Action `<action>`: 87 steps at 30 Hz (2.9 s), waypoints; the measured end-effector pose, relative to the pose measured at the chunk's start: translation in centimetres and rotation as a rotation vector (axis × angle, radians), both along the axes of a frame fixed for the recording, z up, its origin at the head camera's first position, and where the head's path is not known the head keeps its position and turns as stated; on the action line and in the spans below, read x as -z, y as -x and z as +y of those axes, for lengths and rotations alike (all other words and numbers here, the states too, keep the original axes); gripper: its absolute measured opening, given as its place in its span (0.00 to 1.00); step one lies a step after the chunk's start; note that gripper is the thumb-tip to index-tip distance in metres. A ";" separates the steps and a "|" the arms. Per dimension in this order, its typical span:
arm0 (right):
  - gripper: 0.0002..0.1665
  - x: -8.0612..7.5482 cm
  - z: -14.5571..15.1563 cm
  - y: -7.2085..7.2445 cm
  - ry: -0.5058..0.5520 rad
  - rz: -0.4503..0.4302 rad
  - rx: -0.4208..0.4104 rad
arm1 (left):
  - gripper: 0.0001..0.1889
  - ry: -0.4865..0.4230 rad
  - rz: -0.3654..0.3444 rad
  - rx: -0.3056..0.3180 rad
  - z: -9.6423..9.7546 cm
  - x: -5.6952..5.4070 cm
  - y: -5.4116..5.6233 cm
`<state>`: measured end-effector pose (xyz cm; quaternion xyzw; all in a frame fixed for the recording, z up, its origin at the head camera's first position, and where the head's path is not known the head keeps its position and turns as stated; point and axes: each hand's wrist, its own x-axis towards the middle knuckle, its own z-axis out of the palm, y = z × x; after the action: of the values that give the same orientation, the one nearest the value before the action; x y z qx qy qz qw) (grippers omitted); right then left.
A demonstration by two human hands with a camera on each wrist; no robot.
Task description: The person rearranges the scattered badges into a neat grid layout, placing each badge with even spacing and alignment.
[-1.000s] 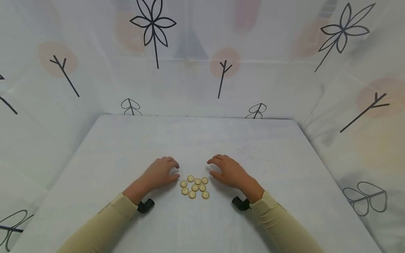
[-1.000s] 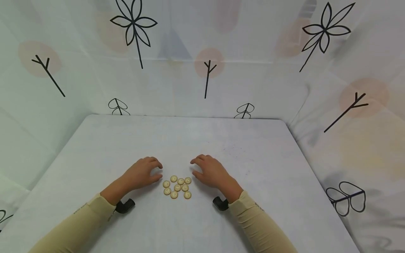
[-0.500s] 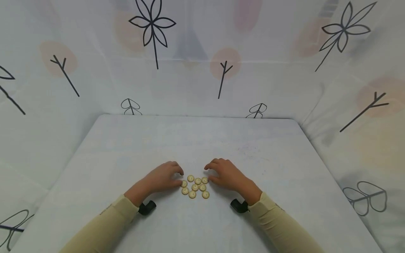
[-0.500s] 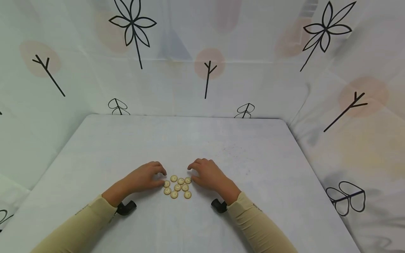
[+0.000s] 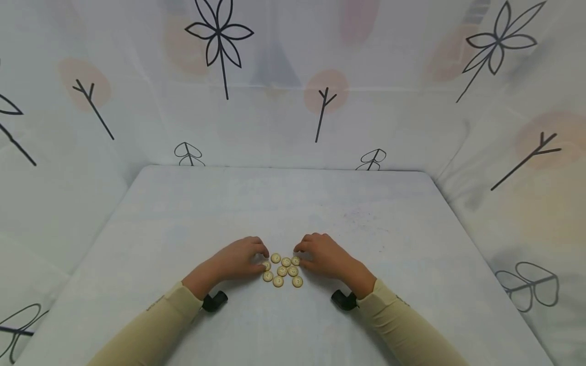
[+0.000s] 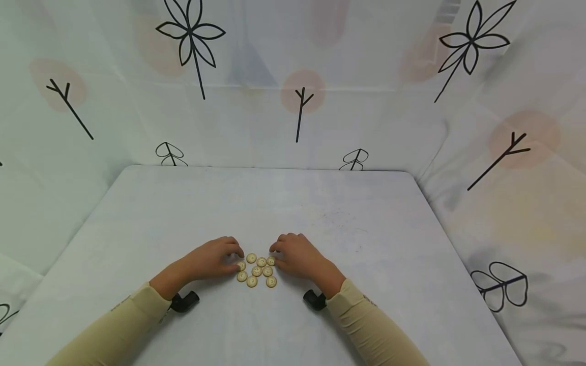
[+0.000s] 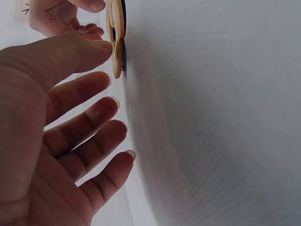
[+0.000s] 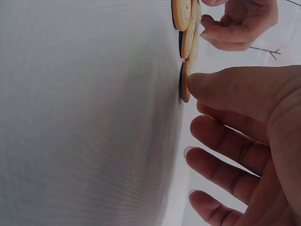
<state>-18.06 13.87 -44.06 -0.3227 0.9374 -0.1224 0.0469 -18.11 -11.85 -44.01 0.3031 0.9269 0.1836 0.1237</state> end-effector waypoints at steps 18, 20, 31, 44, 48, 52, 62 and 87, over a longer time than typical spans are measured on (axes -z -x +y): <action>0.11 0.1 -0.5 -0.2 -0.004 -0.001 -0.054 | 0.09 -0.006 -0.008 0.054 0.2 0.2 0.1; 0.11 0.1 -0.5 -0.1 -0.010 -0.008 -0.048 | 0.09 -0.006 -0.003 0.061 0.2 0.3 0.1; 0.10 0.3 -0.5 0.0 -0.014 -0.038 -0.015 | 0.09 -0.013 0.026 0.064 0.1 0.5 -0.1; 0.10 -0.1 -0.6 -0.2 -0.009 -0.053 0.015 | 0.09 -0.044 -0.004 -0.002 0.2 1.0 -0.1; 0.10 0.0 -0.5 0.0 -0.004 -0.058 0.033 | 0.09 -0.071 -0.010 -0.008 0.1 0.8 -0.4; 0.10 0.1 -0.3 0.3 0.000 -0.066 0.064 | 0.09 -0.092 -0.025 -0.019 0.1 0.7 -0.5; 0.12 0.1 0.2 0.9 0.040 -0.088 0.121 | 0.09 -0.104 -0.057 -0.039 -0.1 1.2 -0.3; 0.12 0.9 2.1 2.6 0.090 -0.045 0.247 | 0.09 -0.203 -0.079 -0.056 -0.9 2.4 0.1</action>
<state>-20.69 15.99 -44.91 -0.2039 0.9622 -0.1763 0.0380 -18.20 -12.79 -46.38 0.2805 0.9060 0.2919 0.1237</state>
